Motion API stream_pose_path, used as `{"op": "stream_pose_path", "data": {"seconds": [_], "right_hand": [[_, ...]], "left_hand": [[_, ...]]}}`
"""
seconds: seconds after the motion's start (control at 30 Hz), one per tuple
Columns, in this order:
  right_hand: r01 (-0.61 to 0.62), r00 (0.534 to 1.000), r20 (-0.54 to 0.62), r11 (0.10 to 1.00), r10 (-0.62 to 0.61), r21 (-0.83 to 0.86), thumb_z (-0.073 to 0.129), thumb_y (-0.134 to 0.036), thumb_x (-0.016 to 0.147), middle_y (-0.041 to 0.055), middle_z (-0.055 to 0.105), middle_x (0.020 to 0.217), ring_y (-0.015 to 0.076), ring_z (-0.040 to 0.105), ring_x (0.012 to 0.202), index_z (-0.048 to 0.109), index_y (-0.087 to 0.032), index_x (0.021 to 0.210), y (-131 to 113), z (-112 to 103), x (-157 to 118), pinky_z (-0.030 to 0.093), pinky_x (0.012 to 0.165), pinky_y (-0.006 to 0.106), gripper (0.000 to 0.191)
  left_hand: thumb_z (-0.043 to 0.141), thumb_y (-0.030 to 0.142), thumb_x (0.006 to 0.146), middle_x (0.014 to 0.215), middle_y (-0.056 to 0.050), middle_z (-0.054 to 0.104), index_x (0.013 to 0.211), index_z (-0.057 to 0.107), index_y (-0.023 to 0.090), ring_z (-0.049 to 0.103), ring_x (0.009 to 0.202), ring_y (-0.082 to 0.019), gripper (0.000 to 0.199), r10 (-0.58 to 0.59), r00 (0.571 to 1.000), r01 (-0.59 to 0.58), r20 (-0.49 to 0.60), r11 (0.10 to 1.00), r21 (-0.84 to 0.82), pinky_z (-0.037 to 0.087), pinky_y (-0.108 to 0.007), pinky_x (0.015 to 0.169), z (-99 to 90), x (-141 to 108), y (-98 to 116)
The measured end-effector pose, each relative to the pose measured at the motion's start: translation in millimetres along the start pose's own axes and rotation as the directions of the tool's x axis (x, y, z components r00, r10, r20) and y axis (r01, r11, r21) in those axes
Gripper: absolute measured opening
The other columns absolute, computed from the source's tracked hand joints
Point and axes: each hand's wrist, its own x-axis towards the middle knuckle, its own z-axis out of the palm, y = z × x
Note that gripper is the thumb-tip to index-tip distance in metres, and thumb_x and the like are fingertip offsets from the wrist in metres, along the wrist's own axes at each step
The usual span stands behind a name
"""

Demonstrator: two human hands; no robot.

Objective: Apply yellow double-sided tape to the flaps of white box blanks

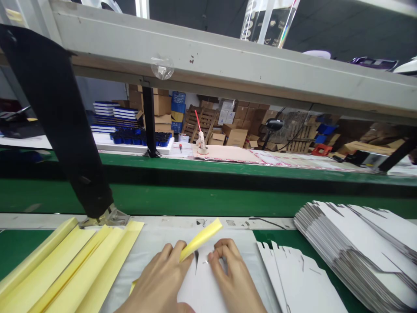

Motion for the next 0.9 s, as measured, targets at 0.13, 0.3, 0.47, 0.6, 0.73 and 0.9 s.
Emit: {"op": "stream_pose_path", "data": {"seconds": [0.13, 0.3, 0.47, 0.6, 0.73, 0.9], "right_hand": [[0.016, 1.0, -0.004, 0.998, -0.017, -0.054, 0.035, -0.026, 0.087, 0.0027, 0.046, 0.087, 0.0193, 0.049, 0.086, 0.04, -0.021, 0.07, 0, 1, 0, 0.037, 0.079, 0.034, 0.018], [0.029, 0.999, -0.027, 0.992, -0.032, -0.127, 0.035, -0.023, 0.086, 0.0025, 0.047, 0.084, 0.0205, 0.05, 0.084, 0.04, -0.021, 0.07, 2, 3, 0, 0.038, 0.076, 0.035, 0.016], [0.015, 0.999, -0.035, 0.991, -0.02, -0.134, 0.037, -0.019, 0.084, 0.0009, 0.046, 0.08, 0.0188, 0.05, 0.081, 0.038, -0.022, 0.069, 3, 4, 1, 0.039, 0.075, 0.032, 0.015], [0.006, 0.999, -0.031, 0.996, -0.009, -0.094, 0.038, -0.018, 0.085, -0.0003, 0.045, 0.08, 0.0171, 0.05, 0.081, 0.038, -0.022, 0.07, 4, 3, 1, 0.039, 0.074, 0.029, 0.015], [0.006, 0.999, -0.033, 0.998, -0.008, -0.066, 0.038, -0.018, 0.085, -0.0002, 0.046, 0.08, 0.0167, 0.05, 0.082, 0.04, -0.021, 0.071, 4, 1, 1, 0.038, 0.076, 0.029, 0.015], [0.008, 0.999, -0.049, 0.997, -0.011, -0.071, 0.038, -0.018, 0.084, 0.0001, 0.046, 0.079, 0.0178, 0.051, 0.081, 0.04, -0.021, 0.069, 1, 2, 1, 0.039, 0.075, 0.03, 0.016]], "left_hand": [[0.063, 0.018, 0.055, 0.123, -0.015, 0.048, 0.119, 0.051, 0.016, 0.043, 0.11, -0.037, 0.065, -0.002, 1.0, 0.001, 0.012, 0.999, 0.038, 0.039, -0.046, 0.089, -3.4, 0, 6], [0.07, 0.013, 0.052, 0.123, -0.014, 0.049, 0.119, 0.051, 0.016, 0.046, 0.107, -0.031, 0.069, -0.082, 0.996, 0.075, 0.043, 0.985, 0.156, 0.043, -0.041, 0.087, -8.1, 2, 18], [0.072, 0.016, 0.054, 0.125, -0.013, 0.048, 0.12, 0.05, 0.016, 0.044, 0.11, -0.032, 0.07, -0.089, 0.994, 0.076, 0.071, 0.983, 0.168, 0.041, -0.041, 0.09, -10.3, 3, 22], [0.068, 0.015, 0.056, 0.127, -0.013, 0.047, 0.121, 0.049, 0.016, 0.041, 0.114, -0.034, 0.067, -0.111, 0.99, 0.1, 0.088, 0.987, 0.128, 0.037, -0.043, 0.094, -15.7, 0, 25], [0.066, 0.013, 0.055, 0.128, -0.013, 0.047, 0.12, 0.05, 0.015, 0.038, 0.116, -0.036, 0.067, -0.118, 0.989, 0.11, 0.09, 0.989, 0.095, 0.034, -0.045, 0.095, -18.3, -2, 26], [0.07, 0.015, 0.053, 0.126, -0.012, 0.048, 0.117, 0.053, 0.016, 0.042, 0.113, -0.034, 0.066, -0.085, 0.994, 0.077, 0.064, 0.991, 0.11, 0.037, -0.044, 0.092, -12.8, 1, 21]]}}
